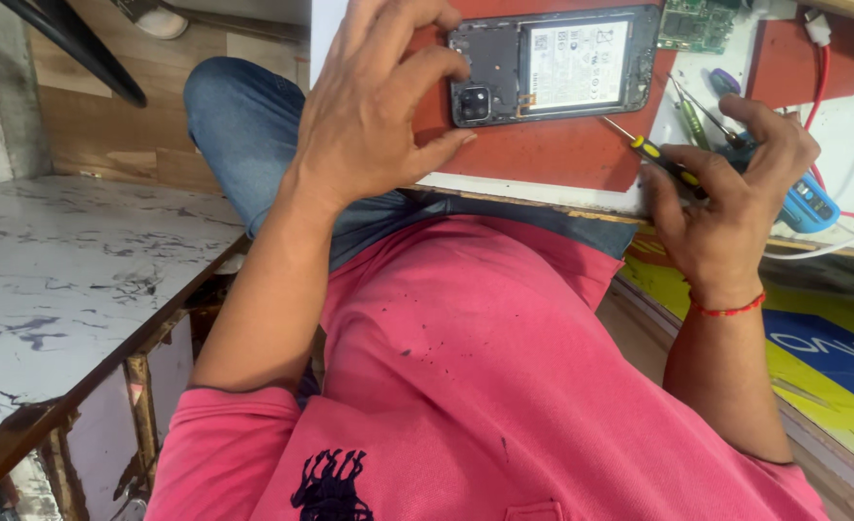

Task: The person uses a screwdriver to remove screws from the back of a smartphone, detaches the back cover, and manipulates internal components. They then reassemble the phone by placing the back cover back on and securing it.

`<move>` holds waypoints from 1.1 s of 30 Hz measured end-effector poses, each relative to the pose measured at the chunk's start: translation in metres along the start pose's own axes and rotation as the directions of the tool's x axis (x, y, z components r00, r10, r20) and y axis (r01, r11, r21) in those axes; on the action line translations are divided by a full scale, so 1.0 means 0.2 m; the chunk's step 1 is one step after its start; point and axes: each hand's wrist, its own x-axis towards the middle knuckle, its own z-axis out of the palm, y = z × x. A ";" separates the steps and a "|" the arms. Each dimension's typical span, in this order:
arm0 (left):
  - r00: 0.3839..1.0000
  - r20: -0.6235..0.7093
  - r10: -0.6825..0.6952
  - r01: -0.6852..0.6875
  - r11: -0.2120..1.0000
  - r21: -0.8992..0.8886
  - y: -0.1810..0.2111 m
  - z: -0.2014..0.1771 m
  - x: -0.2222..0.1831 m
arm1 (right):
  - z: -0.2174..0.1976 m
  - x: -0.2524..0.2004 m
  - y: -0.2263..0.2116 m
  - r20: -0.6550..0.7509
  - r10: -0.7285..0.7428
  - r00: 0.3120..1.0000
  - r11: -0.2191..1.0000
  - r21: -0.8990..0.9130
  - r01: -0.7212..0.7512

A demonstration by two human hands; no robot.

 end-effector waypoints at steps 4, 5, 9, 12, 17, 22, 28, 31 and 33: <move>0.998 -0.058 0.023 -0.021 0.999 0.035 0.04 0.04 -0.02 | 0.02 -0.04 0.03 -0.029 0.001 1.000 0.999 -0.054 -0.002; 0.997 -0.074 0.022 -0.018 0.999 0.045 0.04 0.05 -0.03 | 0.04 -0.05 0.04 -0.055 0.007 0.998 0.998 -0.054 -0.010; 0.996 -0.063 -0.063 0.065 0.997 0.039 0.05 0.08 -0.06 | 0.10 -0.08 0.06 -0.213 -0.023 0.977 0.994 0.098 0.045; 0.994 -0.062 -0.093 0.094 0.995 0.021 0.05 0.09 -0.05 | 0.09 -0.09 0.02 -0.214 0.143 0.966 0.982 0.155 -0.111; 0.995 -0.039 -0.090 0.091 0.995 0.026 0.03 0.06 -0.03 | 0.10 0.02 -0.18 -0.155 0.040 0.987 0.994 0.109 -0.023; 0.994 -0.040 -0.102 0.103 0.994 0.028 0.03 0.06 -0.03 | 0.20 0.17 -0.39 -0.100 0.021 0.995 0.952 0.307 0.011; 0.996 -0.017 -0.088 0.088 0.995 0.040 0.03 0.06 -0.01 | 0.16 0.27 -0.38 -0.242 0.041 0.969 0.957 0.289 0.032; 0.996 -0.015 -0.084 0.085 0.995 0.047 0.04 0.05 -0.01 | 0.11 0.26 -0.27 -0.310 0.074 0.948 0.972 0.236 0.001; 0.997 -0.016 -0.082 0.083 0.995 0.061 0.04 0.06 -0.02 | 0.06 0.22 -0.19 -0.319 0.115 0.941 0.980 0.189 -0.056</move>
